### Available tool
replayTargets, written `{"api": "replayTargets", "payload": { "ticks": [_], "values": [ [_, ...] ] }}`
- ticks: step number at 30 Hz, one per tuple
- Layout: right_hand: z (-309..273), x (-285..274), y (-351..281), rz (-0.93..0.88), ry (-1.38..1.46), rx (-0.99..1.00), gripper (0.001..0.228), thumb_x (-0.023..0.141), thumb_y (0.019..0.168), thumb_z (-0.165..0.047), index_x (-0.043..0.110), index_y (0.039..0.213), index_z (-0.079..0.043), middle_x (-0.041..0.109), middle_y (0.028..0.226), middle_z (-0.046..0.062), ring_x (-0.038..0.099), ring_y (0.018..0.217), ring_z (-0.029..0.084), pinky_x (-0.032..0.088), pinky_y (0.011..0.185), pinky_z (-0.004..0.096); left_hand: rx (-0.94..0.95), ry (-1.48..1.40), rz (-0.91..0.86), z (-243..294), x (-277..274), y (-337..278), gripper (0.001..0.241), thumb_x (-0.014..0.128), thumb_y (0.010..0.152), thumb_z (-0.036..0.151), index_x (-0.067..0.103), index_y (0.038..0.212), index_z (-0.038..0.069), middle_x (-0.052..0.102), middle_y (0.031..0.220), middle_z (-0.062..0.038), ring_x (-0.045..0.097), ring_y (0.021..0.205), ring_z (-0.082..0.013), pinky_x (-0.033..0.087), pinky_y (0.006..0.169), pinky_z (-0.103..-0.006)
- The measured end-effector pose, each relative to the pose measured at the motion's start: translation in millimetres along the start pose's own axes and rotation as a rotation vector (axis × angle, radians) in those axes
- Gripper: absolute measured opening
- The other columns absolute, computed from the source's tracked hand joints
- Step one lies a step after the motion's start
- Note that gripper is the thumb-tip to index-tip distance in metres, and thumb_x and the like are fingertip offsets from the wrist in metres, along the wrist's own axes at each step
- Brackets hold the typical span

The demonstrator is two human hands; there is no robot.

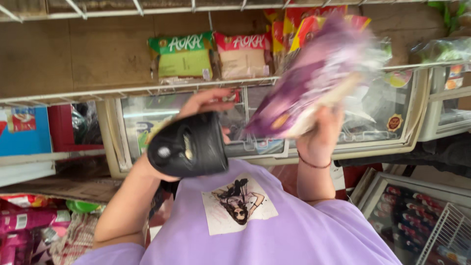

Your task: The person scans several packaged food items using a handheld barcode scanner and places them onto a metal shelf in a store.

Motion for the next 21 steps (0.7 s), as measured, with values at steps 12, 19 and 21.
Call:
{"api": "replayTargets", "payload": {
  "ticks": [12, 19, 21],
  "values": [
    [-38, 96, 24, 0.002, 0.353, -0.104, 0.063, 0.053, 0.111, -0.042, 0.036, 0.160, -0.006, 0.050, 0.155, 0.012, 0.053, 0.138, 0.027, 0.041, 0.121, 0.046, 0.601, 0.548, -0.074, 27, 60, 25, 0.043, 0.086, 0.081, 0.022, 0.071, 0.117, 0.003, 0.054, 0.149, -0.023, 0.056, 0.142, -0.0366, 0.046, 0.119, -0.0448],
    [-67, 100, 44, -0.026, 0.194, -0.230, 0.053, 0.057, 0.112, -0.012, 0.034, 0.159, -0.002, 0.051, 0.149, 0.013, 0.053, 0.137, 0.025, 0.043, 0.119, 0.042, 0.718, 0.724, -0.064, 57, 69, 24, 0.036, 0.083, 0.079, 0.017, 0.073, 0.112, 0.006, 0.072, 0.129, -0.016, 0.052, 0.141, -0.0395, 0.042, 0.120, -0.0483],
    [-69, 102, 47, -0.029, 0.198, -0.222, 0.052, 0.055, 0.114, -0.011, 0.034, 0.160, -0.003, 0.052, 0.149, 0.013, 0.053, 0.137, 0.024, 0.043, 0.119, 0.041, 0.677, 0.760, -0.106, 58, 74, 28, 0.037, 0.085, 0.077, 0.019, 0.075, 0.111, 0.008, 0.075, 0.124, -0.011, 0.057, 0.133, -0.0371, 0.042, 0.117, -0.0480]
  ]
}}
Point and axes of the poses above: each hand's wrist, its own y-axis towards the middle knuckle, its own x-axis out of the palm, z = x × y, the point moved 8 cm from there along y, towards the middle knuckle
